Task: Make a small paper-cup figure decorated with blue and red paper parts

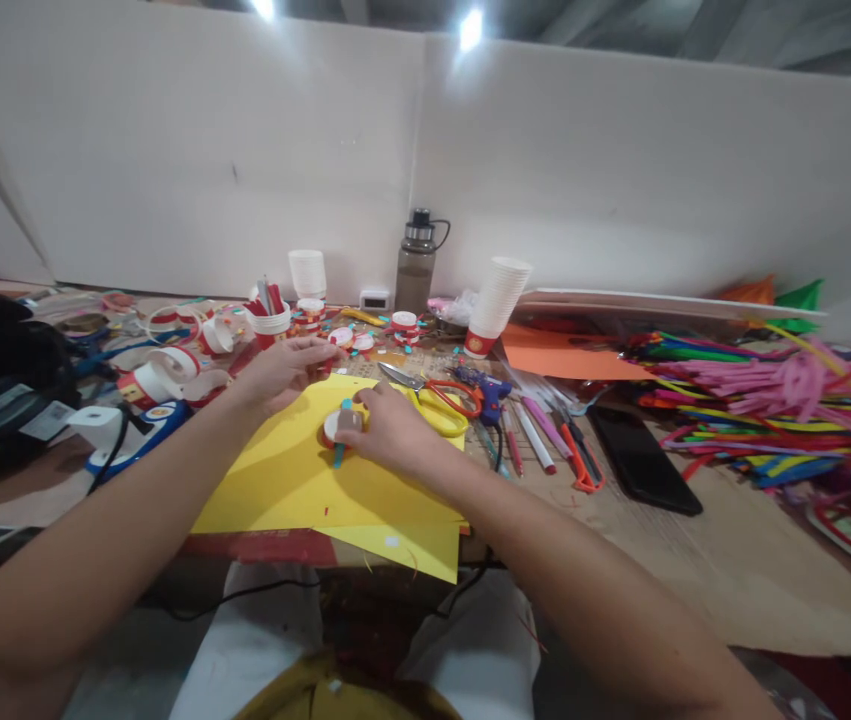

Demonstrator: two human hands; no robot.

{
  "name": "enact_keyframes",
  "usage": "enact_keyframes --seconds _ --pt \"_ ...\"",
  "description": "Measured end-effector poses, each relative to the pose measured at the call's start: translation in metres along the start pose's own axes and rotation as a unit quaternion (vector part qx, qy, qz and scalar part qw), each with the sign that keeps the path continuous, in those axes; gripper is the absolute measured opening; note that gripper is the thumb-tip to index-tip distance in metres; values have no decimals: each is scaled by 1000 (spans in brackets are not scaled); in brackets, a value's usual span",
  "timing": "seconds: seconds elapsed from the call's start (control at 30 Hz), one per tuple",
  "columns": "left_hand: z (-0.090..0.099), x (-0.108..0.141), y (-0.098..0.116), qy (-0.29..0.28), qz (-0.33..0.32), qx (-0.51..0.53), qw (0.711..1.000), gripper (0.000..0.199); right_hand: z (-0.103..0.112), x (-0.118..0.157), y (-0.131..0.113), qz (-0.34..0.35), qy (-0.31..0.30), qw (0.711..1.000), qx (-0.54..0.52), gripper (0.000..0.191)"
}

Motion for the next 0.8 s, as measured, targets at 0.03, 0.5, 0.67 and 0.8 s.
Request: enact_keyframes --seconds 0.03,0.5,0.67,0.8 --pt "-3 2 -3 -3 4 7 1000 29 7 1 7 -12 30 999 -31 36" --pt "-31 15 -33 -30 -8 2 1000 22 16 -2 23 -35 110 942 -315 25" --pt "-36 20 -38 -41 15 6 999 25 14 0 24 -48 100 931 -348 22" --pt "-38 21 -38 -51 7 -16 999 24 11 1 29 -63 96 926 -359 22"
Point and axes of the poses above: each hand's wrist, its own x-axis away from the middle knuckle, its own z-axis out of the back of the hand, y = z × x, the point moved 10 cm from there along -x, towards the middle knuckle, and after that the axes turned 11 degrees about x, right-handed, at the moved point
